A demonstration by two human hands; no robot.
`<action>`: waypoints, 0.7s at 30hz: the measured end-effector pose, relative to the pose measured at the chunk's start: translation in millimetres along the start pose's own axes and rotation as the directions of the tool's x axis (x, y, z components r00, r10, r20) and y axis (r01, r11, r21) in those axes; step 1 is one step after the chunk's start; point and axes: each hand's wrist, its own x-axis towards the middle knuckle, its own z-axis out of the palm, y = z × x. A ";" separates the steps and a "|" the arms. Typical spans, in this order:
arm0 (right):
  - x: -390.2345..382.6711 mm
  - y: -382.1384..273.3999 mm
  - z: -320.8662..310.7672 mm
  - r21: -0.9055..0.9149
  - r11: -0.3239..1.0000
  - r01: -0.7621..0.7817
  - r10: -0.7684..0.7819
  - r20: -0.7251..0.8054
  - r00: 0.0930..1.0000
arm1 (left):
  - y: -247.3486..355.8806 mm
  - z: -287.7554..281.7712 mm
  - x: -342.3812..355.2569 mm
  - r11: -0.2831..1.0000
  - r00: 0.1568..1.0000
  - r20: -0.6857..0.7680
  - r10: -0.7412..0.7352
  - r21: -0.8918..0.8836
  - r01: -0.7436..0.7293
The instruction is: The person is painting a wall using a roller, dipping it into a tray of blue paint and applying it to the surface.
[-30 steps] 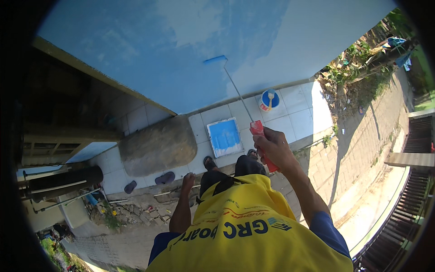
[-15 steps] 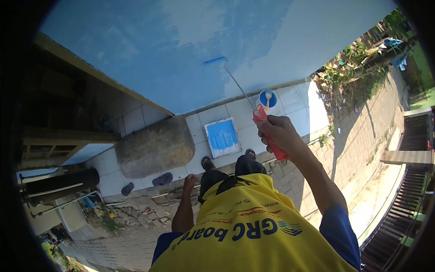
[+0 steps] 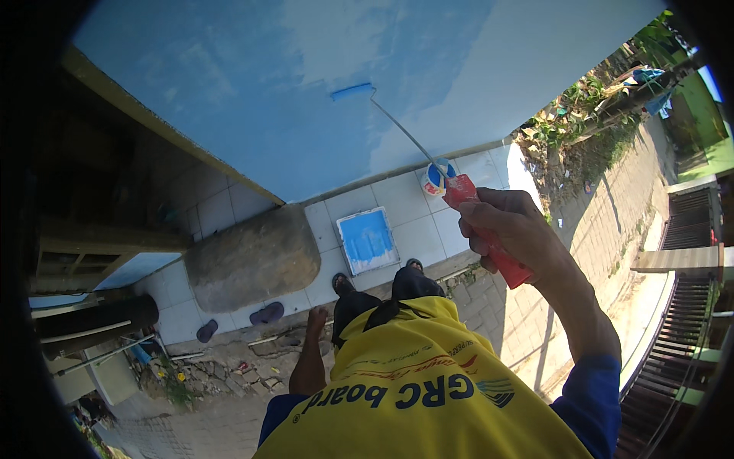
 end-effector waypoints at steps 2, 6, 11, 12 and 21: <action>-19.4 -15.1 -1.7 -0.010 1.000 0.027 -0.027 -0.027 0.999 | 3.2 3.6 14.6 1.000 0.999 0.046 0.002 0.015 -0.002; -34.6 -36.8 -1.5 -0.020 0.999 0.032 -0.032 -0.010 0.999 | -11.8 -7.1 39.1 1.000 0.999 -0.037 0.006 -0.013 -0.007; 8.3 -6.4 -1.4 -0.019 1.000 0.007 -0.007 -0.020 1.000 | -4.8 -7.2 48.9 0.998 0.997 -0.040 0.063 -0.028 -0.064; 20.4 -1.5 0.7 -0.006 1.000 -0.006 0.006 -0.006 1.000 | -5.5 -9.1 50.2 0.997 0.997 -0.051 0.062 -0.034 -0.064; 89.8 41.1 19.8 0.045 0.996 -0.077 0.076 0.022 0.997 | -22.4 -21.3 17.7 0.989 0.985 0.117 -0.125 0.087 0.115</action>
